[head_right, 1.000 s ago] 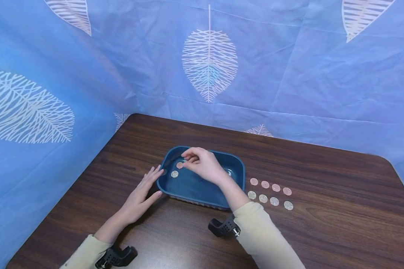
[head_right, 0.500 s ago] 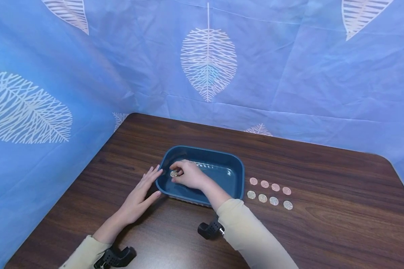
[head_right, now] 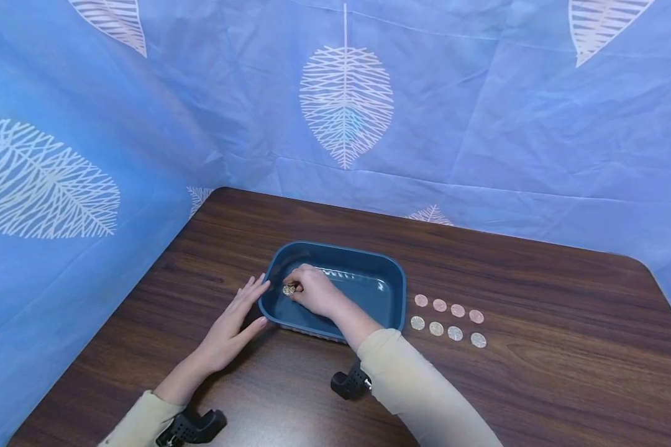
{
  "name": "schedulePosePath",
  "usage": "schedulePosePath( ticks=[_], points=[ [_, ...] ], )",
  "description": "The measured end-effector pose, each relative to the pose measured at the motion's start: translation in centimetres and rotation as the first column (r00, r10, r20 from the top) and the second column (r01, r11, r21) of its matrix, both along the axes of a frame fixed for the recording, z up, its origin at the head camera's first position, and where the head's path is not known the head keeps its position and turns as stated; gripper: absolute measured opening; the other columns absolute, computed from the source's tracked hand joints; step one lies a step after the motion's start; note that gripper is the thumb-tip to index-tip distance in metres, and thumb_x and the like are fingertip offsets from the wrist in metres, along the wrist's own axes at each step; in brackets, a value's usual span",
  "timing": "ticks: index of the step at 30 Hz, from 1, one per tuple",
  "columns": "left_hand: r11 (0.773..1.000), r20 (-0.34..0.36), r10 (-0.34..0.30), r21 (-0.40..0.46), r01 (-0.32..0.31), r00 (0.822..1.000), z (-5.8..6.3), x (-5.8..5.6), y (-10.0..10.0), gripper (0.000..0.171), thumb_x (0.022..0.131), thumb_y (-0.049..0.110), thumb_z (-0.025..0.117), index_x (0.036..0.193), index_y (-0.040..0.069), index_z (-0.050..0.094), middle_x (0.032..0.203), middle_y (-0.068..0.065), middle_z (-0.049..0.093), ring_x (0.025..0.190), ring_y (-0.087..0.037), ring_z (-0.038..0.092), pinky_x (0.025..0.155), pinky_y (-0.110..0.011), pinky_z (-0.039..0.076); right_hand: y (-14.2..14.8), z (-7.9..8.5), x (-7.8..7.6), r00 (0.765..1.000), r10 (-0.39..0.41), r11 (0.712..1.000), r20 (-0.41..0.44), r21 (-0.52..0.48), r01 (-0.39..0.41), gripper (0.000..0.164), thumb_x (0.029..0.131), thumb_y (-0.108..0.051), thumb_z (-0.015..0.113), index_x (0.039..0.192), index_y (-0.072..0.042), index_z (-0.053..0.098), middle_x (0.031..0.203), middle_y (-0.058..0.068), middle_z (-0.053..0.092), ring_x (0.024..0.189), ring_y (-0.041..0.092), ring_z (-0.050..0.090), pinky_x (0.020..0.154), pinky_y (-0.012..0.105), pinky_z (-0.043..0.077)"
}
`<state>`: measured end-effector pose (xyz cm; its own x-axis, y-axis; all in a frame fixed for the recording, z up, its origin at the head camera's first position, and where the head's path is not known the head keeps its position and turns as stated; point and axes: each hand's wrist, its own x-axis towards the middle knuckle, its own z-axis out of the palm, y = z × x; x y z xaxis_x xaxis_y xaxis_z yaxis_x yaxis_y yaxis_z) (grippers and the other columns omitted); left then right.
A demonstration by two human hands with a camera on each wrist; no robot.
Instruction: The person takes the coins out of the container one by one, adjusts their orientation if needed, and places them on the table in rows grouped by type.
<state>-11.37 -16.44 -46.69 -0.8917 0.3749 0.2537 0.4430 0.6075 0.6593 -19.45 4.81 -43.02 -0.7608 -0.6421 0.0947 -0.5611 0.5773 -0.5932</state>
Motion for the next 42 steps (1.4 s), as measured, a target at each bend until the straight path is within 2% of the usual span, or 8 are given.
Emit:
schedulePosePath(
  ticks=[7, 13, 19, 25, 29, 35, 42],
  points=[
    [1.000, 0.009, 0.007, 0.005, -0.007, 1.000, 0.08, 0.07, 0.10, 0.058, 0.099, 0.039, 0.049, 0.152, 0.023, 0.027, 0.158, 0.007, 0.017, 0.145, -0.017, 0.007, 0.113, -0.055, 0.012, -0.04, 0.17, 0.10, 0.999, 0.029, 0.998, -0.031, 0.058, -0.027, 0.022, 0.085, -0.005, 0.072, 0.106, 0.000, 0.071, 0.096, 0.007, 0.064, 0.081, 0.016, 0.057, 0.069, 0.027, 0.050],
    [1.000, 0.008, 0.008, 0.007, -0.008, 1.000, 0.07, 0.04, 0.11, 0.059, 0.099, 0.038, 0.049, 0.152, 0.023, 0.027, 0.158, 0.008, 0.016, 0.145, -0.017, 0.007, 0.113, -0.055, 0.012, -0.26, 0.33, 0.07, 1.000, 0.026, 0.996, -0.011, 0.085, -0.025, 0.017, 0.084, -0.008, 0.073, 0.100, -0.002, 0.070, 0.089, 0.003, 0.061, 0.078, 0.014, 0.053, 0.069, 0.027, 0.048],
    [1.000, 0.012, 0.010, 0.008, -0.010, 1.000, 0.13, 0.02, 0.12, 0.059, 0.099, 0.039, 0.048, 0.152, 0.023, 0.027, 0.158, 0.008, 0.017, 0.145, -0.016, 0.007, 0.113, -0.054, 0.011, -0.24, 0.76, 0.08, 0.998, 0.008, 0.988, 0.069, 0.155, -0.018, 0.015, 0.084, -0.011, 0.073, 0.093, -0.003, 0.064, 0.082, 0.002, 0.054, 0.075, 0.015, 0.047, 0.066, 0.029, 0.044],
    [1.000, 0.022, 0.016, 0.001, -0.016, 1.000, 0.14, 0.05, 0.10, 0.058, 0.100, 0.041, 0.047, 0.152, 0.024, 0.027, 0.157, 0.009, 0.016, 0.145, -0.016, 0.007, 0.113, -0.054, 0.011, -0.31, 0.97, 0.10, 0.989, -0.032, 0.977, 0.144, 0.213, 0.000, 0.016, 0.084, -0.015, 0.074, 0.089, -0.004, 0.063, 0.082, 0.002, 0.054, 0.074, 0.015, 0.048, 0.066, 0.030, 0.045],
    [1.000, 0.022, 0.018, -0.002, -0.018, 1.000, 0.14, 0.08, 0.07, 0.058, 0.100, 0.041, 0.047, 0.152, 0.025, 0.027, 0.157, 0.009, 0.016, 0.145, -0.016, 0.007, 0.113, -0.054, 0.011, -0.27, 0.79, 0.13, 0.988, -0.025, 0.983, 0.153, 0.184, -0.003, 0.017, 0.083, -0.014, 0.074, 0.089, -0.004, 0.062, 0.081, 0.003, 0.055, 0.072, 0.014, 0.049, 0.064, 0.028, 0.045],
    [1.000, 0.009, 0.013, 0.001, -0.013, 1.000, 0.04, 0.04, -0.01, 0.058, 0.100, 0.040, 0.047, 0.152, 0.025, 0.027, 0.158, 0.009, 0.016, 0.145, -0.017, 0.007, 0.113, -0.054, 0.011, -0.01, 0.52, 0.08, 0.976, 0.028, 0.998, 0.214, 0.051, -0.040, 0.015, 0.083, -0.003, 0.071, 0.088, -0.006, 0.057, 0.077, 0.002, 0.055, 0.063, 0.011, 0.050, 0.058, 0.024, 0.042],
    [1.000, 0.013, 0.008, 0.007, -0.008, 1.000, 0.01, 0.05, -0.01, 0.058, 0.100, 0.039, 0.048, 0.152, 0.023, 0.027, 0.158, 0.007, 0.016, 0.145, -0.018, 0.007, 0.113, -0.055, 0.011, 0.15, 0.52, 0.13, 0.974, 0.108, 0.994, 0.198, 0.009, -0.112, 0.010, 0.086, 0.001, 0.066, 0.089, -0.007, 0.061, 0.079, -0.001, 0.057, 0.067, 0.010, 0.051, 0.062, 0.026, 0.045]
  ],
)
